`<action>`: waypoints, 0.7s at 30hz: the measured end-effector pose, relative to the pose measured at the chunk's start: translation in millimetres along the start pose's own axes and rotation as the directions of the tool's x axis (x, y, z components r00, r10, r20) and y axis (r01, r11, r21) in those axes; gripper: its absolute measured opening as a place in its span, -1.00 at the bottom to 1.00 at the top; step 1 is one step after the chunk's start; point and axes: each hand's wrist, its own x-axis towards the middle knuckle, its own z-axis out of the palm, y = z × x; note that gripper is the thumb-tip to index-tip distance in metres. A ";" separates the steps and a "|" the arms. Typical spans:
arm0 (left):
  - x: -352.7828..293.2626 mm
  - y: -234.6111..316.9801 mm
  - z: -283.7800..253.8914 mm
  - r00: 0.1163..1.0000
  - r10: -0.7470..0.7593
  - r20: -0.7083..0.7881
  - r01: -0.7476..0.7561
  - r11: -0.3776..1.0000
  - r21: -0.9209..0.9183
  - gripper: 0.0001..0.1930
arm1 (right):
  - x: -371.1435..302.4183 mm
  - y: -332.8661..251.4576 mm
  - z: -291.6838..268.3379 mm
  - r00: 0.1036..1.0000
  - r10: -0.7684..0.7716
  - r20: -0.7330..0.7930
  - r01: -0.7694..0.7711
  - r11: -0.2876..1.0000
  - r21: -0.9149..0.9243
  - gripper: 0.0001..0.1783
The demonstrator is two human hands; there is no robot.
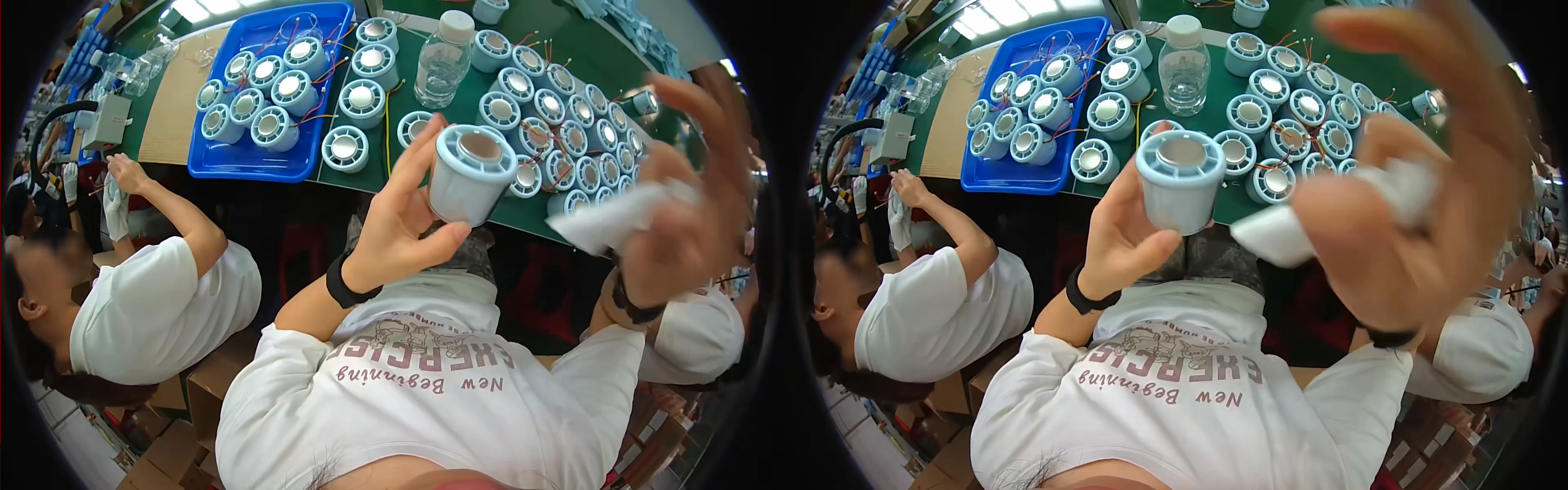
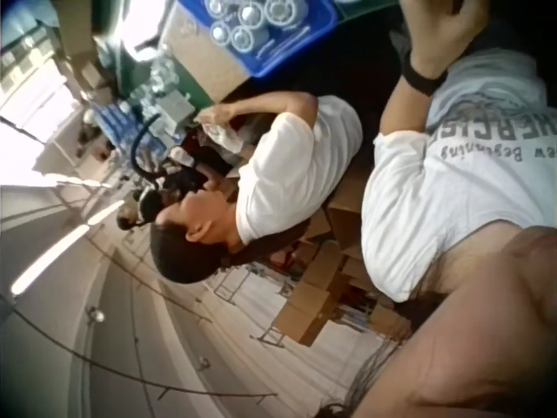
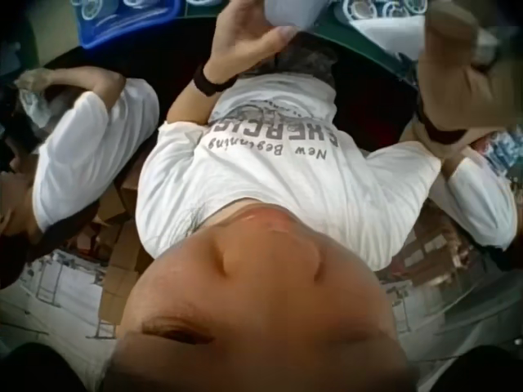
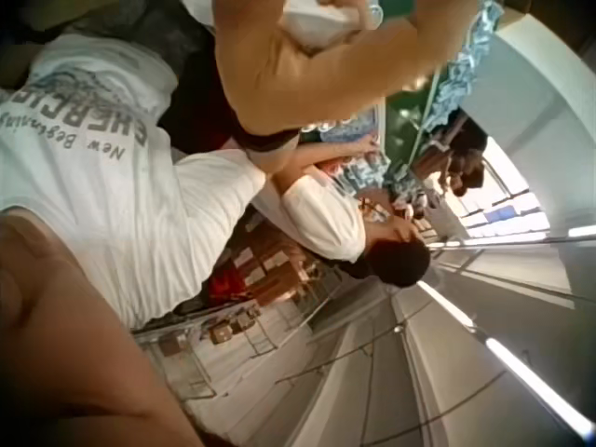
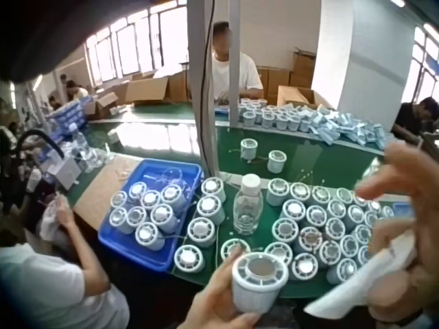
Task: Assemble small cylindrical fan or filter units by fitting lids and organizing them on the production line.
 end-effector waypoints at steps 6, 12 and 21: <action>-4.7 -3.2 -7.6 0.941 0.334 0.052 -0.211 0.459 0.863 -0.11 | 4.5 -7.3 48.6 0.971 0.098 0.216 -0.109 0.993 0.041 -0.31; -1.9 -4.9 -14.8 0.892 0.439 -0.108 -0.231 0.648 0.725 -0.28 | 45.1 36.4 21.4 0.914 0.220 0.342 -0.230 0.973 -0.012 -0.35; -25.7 -2.5 -25.2 0.836 0.475 -0.274 -0.107 0.630 0.769 -0.83 | 79.4 142.9 72.1 0.940 0.133 0.316 -0.062 0.972 -0.225 -0.26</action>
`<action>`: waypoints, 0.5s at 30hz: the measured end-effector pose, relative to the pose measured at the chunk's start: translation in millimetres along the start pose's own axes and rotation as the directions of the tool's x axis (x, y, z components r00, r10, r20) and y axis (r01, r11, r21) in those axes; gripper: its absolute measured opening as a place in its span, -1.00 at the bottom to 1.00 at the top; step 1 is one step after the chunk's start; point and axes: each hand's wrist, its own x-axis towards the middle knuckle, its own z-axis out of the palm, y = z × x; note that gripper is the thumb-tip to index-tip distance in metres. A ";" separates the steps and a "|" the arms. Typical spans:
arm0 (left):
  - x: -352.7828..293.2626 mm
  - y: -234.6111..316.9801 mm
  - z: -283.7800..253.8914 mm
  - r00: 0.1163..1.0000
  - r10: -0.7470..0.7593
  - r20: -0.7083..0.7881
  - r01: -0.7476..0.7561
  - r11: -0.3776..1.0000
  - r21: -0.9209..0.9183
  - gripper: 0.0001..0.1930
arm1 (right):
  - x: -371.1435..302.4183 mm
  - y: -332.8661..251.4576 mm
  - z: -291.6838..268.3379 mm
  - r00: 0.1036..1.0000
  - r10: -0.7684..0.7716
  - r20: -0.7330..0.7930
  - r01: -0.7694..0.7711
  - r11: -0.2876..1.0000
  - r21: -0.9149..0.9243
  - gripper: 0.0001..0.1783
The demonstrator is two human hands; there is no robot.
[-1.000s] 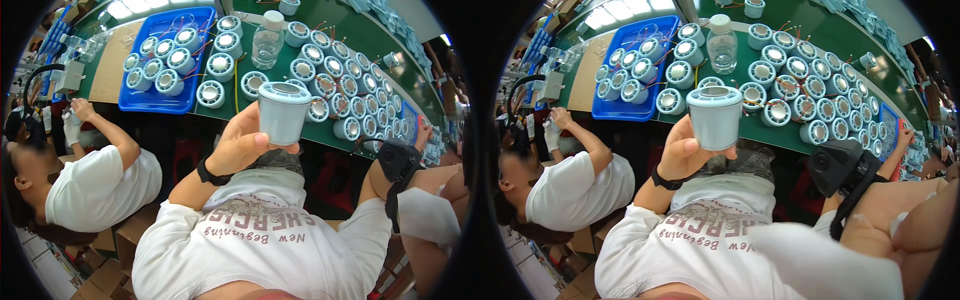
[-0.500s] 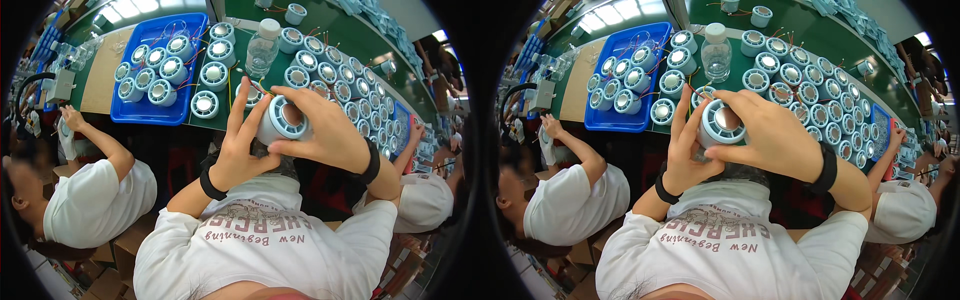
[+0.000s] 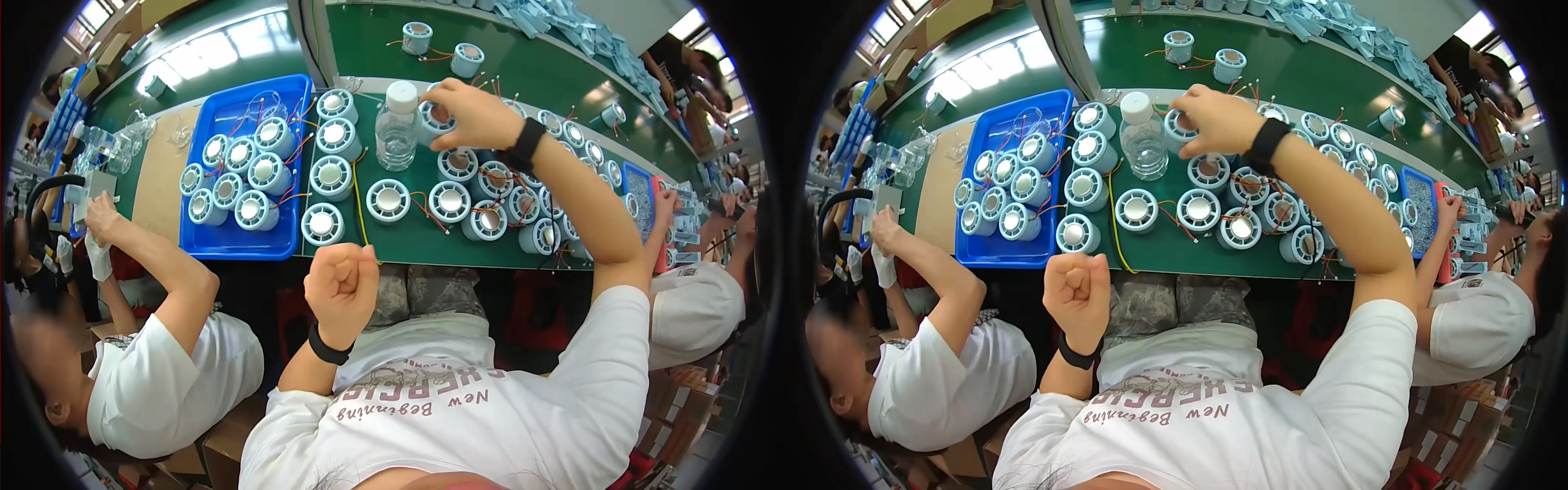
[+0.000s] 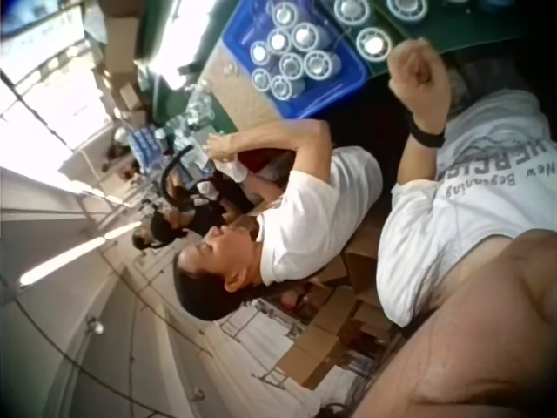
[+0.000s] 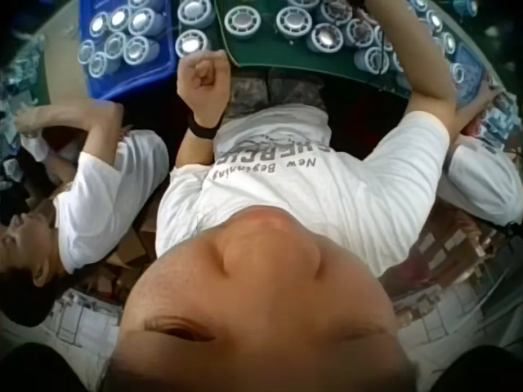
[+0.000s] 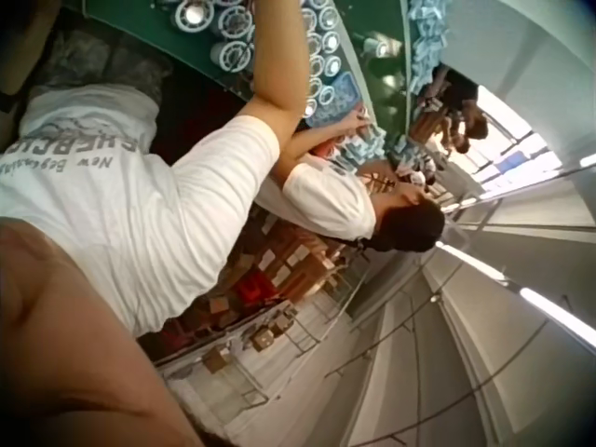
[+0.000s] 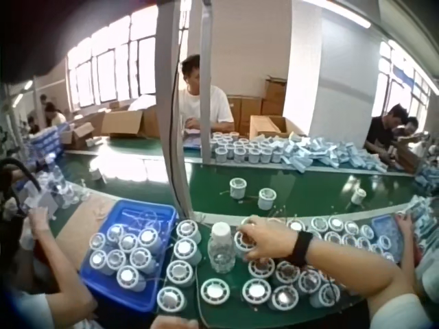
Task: Assemble small cylindrical fan or filter units by fitting lids and organizing them on the production line.
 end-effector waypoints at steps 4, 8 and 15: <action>-2.1 2.4 3.1 1.000 0.002 0.018 -0.001 0.999 -0.048 -0.84 | 4.2 3.6 8.3 0.997 0.049 0.064 -0.045 0.997 -0.063 -0.27; -7.1 -5.5 4.1 0.994 0.083 0.075 -0.079 0.995 -0.056 -0.85 | 9.4 20.8 -27.8 0.998 0.045 -0.051 -0.045 0.999 0.015 -0.40; -14.8 -1.6 13.7 0.975 0.029 0.220 0.033 0.960 -0.277 -0.87 | 18.0 162.9 -106.0 0.929 0.367 0.038 -0.317 0.847 -0.426 -0.18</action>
